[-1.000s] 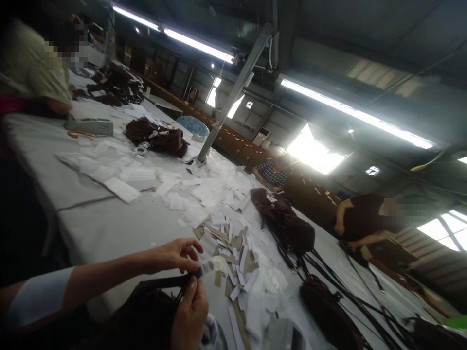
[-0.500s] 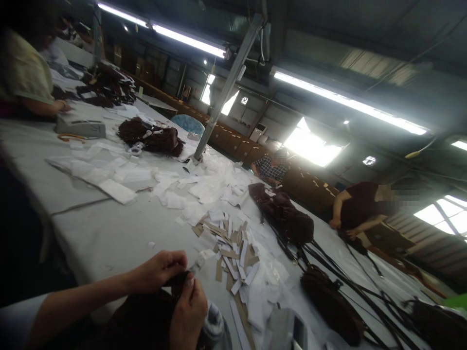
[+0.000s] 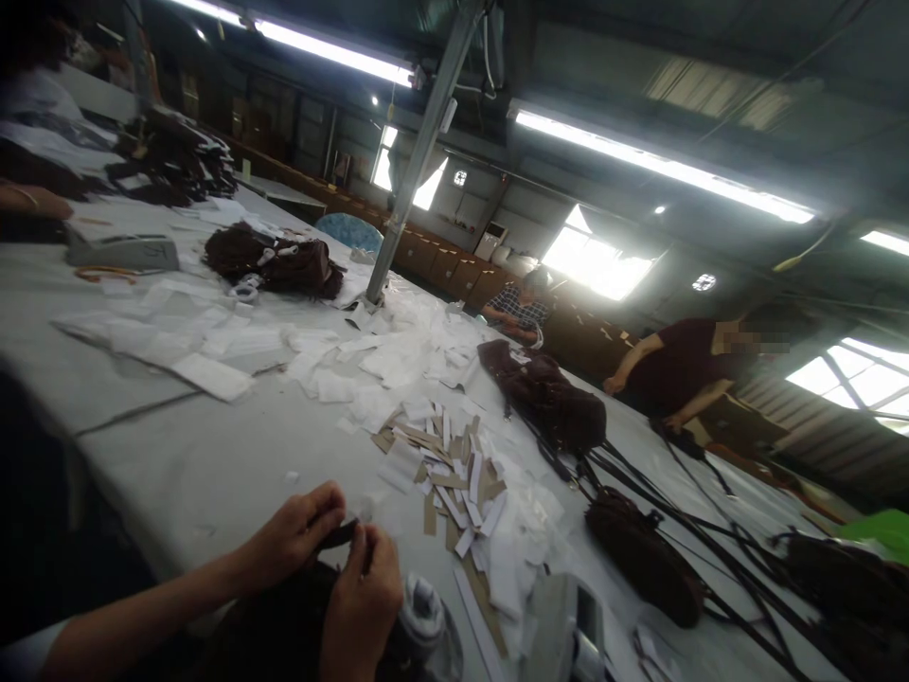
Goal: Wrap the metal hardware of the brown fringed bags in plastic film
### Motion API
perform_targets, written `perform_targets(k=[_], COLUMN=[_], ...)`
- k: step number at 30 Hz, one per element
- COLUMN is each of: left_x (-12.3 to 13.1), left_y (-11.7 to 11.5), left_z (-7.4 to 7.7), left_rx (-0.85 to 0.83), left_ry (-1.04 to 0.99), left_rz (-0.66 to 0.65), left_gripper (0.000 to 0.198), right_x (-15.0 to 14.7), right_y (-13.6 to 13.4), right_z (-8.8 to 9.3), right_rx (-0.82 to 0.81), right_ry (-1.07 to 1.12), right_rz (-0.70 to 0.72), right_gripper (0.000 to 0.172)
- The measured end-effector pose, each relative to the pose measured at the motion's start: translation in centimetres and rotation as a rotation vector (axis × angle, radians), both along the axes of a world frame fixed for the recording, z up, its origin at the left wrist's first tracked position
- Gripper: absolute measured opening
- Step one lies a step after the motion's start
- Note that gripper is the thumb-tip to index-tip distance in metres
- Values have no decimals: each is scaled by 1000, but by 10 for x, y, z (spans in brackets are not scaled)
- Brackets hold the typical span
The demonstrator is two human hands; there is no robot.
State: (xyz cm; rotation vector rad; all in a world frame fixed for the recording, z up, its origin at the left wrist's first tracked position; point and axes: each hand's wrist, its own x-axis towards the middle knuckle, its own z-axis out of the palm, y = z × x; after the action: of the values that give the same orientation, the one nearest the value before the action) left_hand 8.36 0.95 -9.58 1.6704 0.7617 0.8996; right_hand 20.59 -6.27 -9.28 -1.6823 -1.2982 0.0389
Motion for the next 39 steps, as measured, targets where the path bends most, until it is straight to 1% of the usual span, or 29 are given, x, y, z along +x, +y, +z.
perform_targets(k=[2,4,6,9,11,13,15,17,19,22,24,26,27,29,31,33,34,37,39], left_x=[1,2,0,-12,-26,-40,-51,-55,-52,-41,-32,-28,-28,-31,-37,-42,-45,-48,-48], left_y=[-1,-2,0,10,20,26,27,20,8,-9,-18,-23,-24,-26,-29,-33,-36,-45,-48], left_z=[-2,-3,-4,-6,-10,-18,-27,-37,-42,-40,-34,-31,-32,-37,-44,-50,-53,-58,-60], left_rx=[9,22,13,-87,-181,-278,-375,-462,-514,-531,-549,-587,-617,-701,-785,-826,-831,-809,-773], left_ry=[-1,-6,-15,-32,-18,5,-23,-132,-260,-350,-408,-494,-537,-623,-700,-749,-764,-804,-789], left_rz=[64,116,118,26,-56,-173,-293,-329,-283,-176,-96,-58,-54,-44,12,60,63,-2,-6], left_gripper=[20,19,19,21,34,41,42,41,37,31,30,28,27,24,22,25,27,30,35], right_x=[-10,-20,-27,-26,-20,-13,-8,-6,-8,-19,-31,-42,-45,-47,-43,-37,-34,-35,-44], right_y=[0,1,1,4,7,11,15,18,21,21,17,11,8,3,1,2,2,3,1], right_z=[-3,-9,-15,-21,-21,-20,-16,-10,-3,5,2,-10,-17,-30,-37,-37,-34,-27,-28], right_rx=[75,115,131,105,62,17,-21,-49,-62,-16,30,70,80,68,20,-26,-35,-37,-17], right_ry=[-89,-152,-189,-183,-160,-145,-133,-130,-138,-247,-384,-472,-467,-389,-303,-253,-238,-216,-256], right_rz=[15,48,68,73,56,30,19,28,50,83,121,172,195,234,263,276,273,246,258], right_gripper=[25,23,22,22,22,24,26,27,26,24,26,31,32,32,28,25,24,22,22])
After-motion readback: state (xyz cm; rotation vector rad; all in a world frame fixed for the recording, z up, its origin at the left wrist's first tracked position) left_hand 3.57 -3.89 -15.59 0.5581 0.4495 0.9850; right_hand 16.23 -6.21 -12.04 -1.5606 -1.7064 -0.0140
